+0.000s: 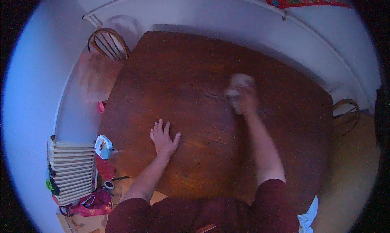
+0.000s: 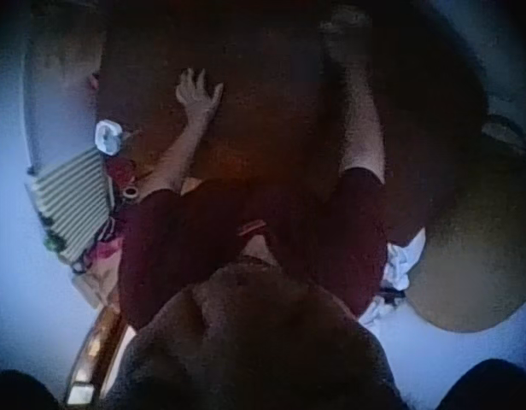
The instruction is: The person wipes the surface of a wooden table with a white cloth, moving methodically across the tabletop. They briefly pick up a black object from the table, hold it, and then continue wiping the surface.
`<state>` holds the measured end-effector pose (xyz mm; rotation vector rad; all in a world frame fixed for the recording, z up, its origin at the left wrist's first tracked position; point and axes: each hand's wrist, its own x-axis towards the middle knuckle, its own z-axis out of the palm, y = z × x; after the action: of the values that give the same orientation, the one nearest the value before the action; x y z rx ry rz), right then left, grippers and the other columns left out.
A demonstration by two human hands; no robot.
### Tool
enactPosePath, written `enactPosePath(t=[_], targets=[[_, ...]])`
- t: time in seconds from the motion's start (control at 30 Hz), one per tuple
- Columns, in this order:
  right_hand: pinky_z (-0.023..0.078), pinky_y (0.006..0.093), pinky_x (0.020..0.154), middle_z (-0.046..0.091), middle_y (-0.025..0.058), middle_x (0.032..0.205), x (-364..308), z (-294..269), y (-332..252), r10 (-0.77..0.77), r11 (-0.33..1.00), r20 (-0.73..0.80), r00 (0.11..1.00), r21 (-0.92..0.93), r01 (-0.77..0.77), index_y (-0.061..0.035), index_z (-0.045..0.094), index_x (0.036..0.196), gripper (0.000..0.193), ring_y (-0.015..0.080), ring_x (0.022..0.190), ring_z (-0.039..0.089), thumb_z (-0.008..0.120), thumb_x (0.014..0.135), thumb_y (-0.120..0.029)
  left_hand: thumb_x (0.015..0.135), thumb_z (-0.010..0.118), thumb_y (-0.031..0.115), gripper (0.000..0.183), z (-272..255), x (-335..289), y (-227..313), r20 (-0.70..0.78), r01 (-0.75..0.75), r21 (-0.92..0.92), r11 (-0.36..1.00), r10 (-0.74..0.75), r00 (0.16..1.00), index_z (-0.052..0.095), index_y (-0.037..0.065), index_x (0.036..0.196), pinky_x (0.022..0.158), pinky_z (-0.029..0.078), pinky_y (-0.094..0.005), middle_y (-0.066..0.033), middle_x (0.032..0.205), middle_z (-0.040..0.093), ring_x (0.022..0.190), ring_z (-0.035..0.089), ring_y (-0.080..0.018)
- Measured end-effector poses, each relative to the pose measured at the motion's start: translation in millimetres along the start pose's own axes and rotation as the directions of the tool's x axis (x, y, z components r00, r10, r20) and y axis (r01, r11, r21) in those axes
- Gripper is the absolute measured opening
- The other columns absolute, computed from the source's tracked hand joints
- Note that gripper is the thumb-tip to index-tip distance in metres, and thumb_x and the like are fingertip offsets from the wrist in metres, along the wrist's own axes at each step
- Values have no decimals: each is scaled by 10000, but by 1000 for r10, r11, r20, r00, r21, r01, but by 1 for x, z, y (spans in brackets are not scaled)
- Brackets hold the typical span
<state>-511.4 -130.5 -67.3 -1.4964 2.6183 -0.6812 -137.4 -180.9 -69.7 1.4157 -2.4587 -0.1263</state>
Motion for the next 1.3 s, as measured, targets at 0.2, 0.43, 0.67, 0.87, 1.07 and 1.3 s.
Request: enactPosePath(t=[0.2, 0.43, 0.67, 0.87, 1.07, 1.3], targets=[[465, 436, 911, 513, 132, 1270, -41, -39, 76, 576, 797, -196, 794, -85, -599, -266, 585, 1197, 414, 318, 1164, 504, 631, 789, -213, 820, 605, 456, 612, 4, 0, -1, 7, 28, -59, 998, -27, 1000, 480, 83, 1288, 1083, 150, -539, -167, 1407, 347, 1332, 262, -361], [442, 431, 934, 558, 160, 1205, -39, 58, -164, 238, 971, -48, 970, 12, -238, -217, 642, 1131, 381, 351, 1138, 511, 586, 759, -157, 851, 580, 418, 601, 18, -4, -12, -51, 17, -300, 954, -34, 998, 446, 66, 1321, 1091, 142, -525, -145, 1417, 367, 1334, 280, -348], [431, 421, 956, 510, 162, 1290, -48, 97, -251, 52, 792, 95, 994, 602, -99, -221, 467, 1336, 606, 339, 1144, 524, 670, 775, -328, 832, 643, 332, 704, -7, 23, -43, 37, 91, -858, 505, -117, 992, 336, 10, 1378, 1070, 255, -455, -229, 1396, 358, 1300, 321, -381], [424, 381, 949, 551, 119, 1272, -55, 56, -238, 352, 741, -68, 934, 630, -233, -141, 541, 1259, 460, 300, 1105, 559, 586, 845, -337, 731, 725, 420, 867, -10, 84, -50, -15, -41, -475, 879, 39, 999, 299, 90, 1409, 1037, 286, -525, -236, 1446, 265, 1309, 287, -425], [308, 585, 995, 405, 96, 1414, -135, 68, -118, 510, 804, -239, 826, -209, -556, -244, 481, 1327, 482, 306, 1284, 387, 474, 896, -459, 673, 757, 430, 666, 3, 84, 16, 195, -267, -209, 941, 308, 931, 529, 230, 1266, 946, 345, -626, -166, 1459, 260, 1268, 307, -463], [179, 579, 1071, 345, 79, 1463, -158, 74, -122, 473, 795, -229, 851, -306, -524, -227, 468, 1343, 482, 290, 1349, 300, 460, 906, -430, 773, 633, 188, 306, 8, 167, -112, 76, -293, -71, 953, 298, 951, 622, 115, 1071, 765, 526, -425, -156, 1070, 609, 931, 609, -312]])
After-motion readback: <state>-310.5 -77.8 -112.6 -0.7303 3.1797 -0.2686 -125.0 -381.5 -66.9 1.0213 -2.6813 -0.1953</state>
